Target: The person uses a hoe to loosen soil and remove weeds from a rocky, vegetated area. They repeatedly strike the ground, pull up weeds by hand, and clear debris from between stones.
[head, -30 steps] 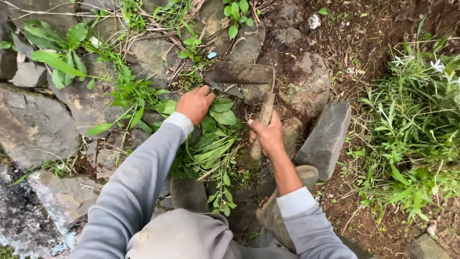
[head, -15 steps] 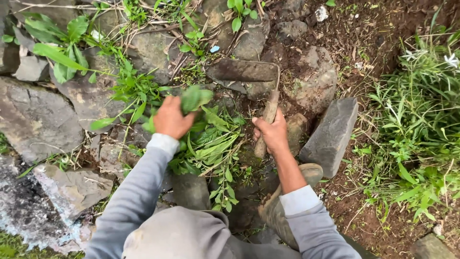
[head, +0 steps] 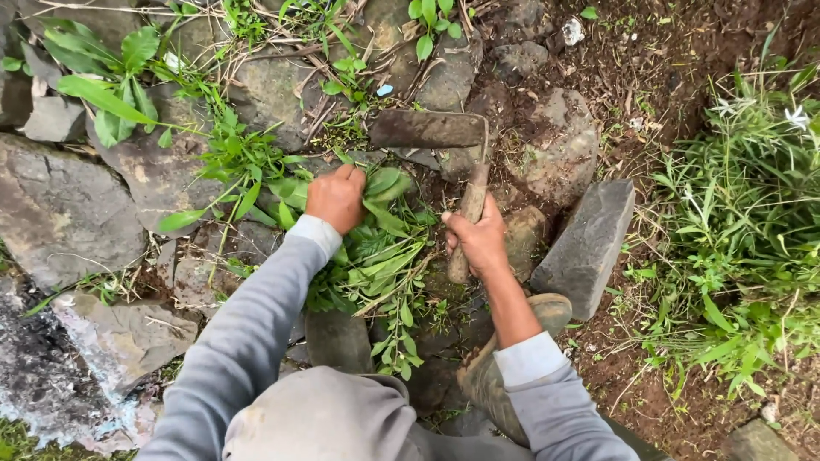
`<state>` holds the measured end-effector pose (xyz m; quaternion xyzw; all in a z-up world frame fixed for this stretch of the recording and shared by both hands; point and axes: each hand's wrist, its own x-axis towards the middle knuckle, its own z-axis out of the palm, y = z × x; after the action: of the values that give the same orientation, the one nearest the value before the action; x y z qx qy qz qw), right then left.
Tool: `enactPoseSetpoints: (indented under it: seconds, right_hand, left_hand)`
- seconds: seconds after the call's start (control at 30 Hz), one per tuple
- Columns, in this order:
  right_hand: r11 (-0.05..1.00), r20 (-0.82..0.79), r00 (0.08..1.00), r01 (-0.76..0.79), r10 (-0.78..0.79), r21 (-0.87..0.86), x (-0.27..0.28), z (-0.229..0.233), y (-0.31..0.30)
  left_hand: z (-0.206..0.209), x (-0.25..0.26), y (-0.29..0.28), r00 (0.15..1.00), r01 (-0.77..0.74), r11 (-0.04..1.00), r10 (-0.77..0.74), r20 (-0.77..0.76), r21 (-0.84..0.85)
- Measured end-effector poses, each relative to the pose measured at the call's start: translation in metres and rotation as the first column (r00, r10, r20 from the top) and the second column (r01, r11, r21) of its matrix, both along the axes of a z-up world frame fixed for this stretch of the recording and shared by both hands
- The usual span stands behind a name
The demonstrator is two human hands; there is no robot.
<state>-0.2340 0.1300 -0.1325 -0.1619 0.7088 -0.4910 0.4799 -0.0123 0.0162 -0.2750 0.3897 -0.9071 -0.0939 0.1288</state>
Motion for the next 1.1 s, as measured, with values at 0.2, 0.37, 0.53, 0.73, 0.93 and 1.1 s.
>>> enactPoseSetpoints:
  seconds: [0.2,0.37,0.53,0.73,0.93,1.1]
  right_hand:
    - [0.998,0.028,0.997,0.068,-0.067,-0.007,0.007,0.007,-0.012]
    - [0.996,0.011,0.999,-0.035,0.034,0.086,0.021,0.008,-0.023]
    - [0.997,0.049,0.995,-0.083,0.082,0.009,0.054,0.015,-0.038]
    - [0.978,-0.02,0.98,-0.195,0.197,0.075,0.092,0.026,-0.058]
    - [0.934,-0.17,0.922,-0.325,0.348,0.147,0.126,0.031,-0.091]
    - [0.869,-0.259,0.835,-0.433,0.486,0.238,0.148,0.02,-0.099]
  left_hand:
    - [0.02,0.019,0.021,0.986,-0.073,0.991,0.088,-0.139,0.11]
    - [0.108,0.038,-0.037,0.973,-0.201,0.966,0.178,-0.148,-0.16]
    - [0.067,0.082,-0.067,0.762,-0.525,0.849,0.437,0.477,0.061]
    - [0.027,0.092,-0.045,0.738,-0.604,0.791,0.6,0.309,-0.095]
    - [-0.01,0.108,-0.052,0.776,-0.604,0.793,0.563,0.286,0.077]
    - [0.004,0.117,-0.055,0.812,-0.577,0.728,0.462,0.358,0.371]
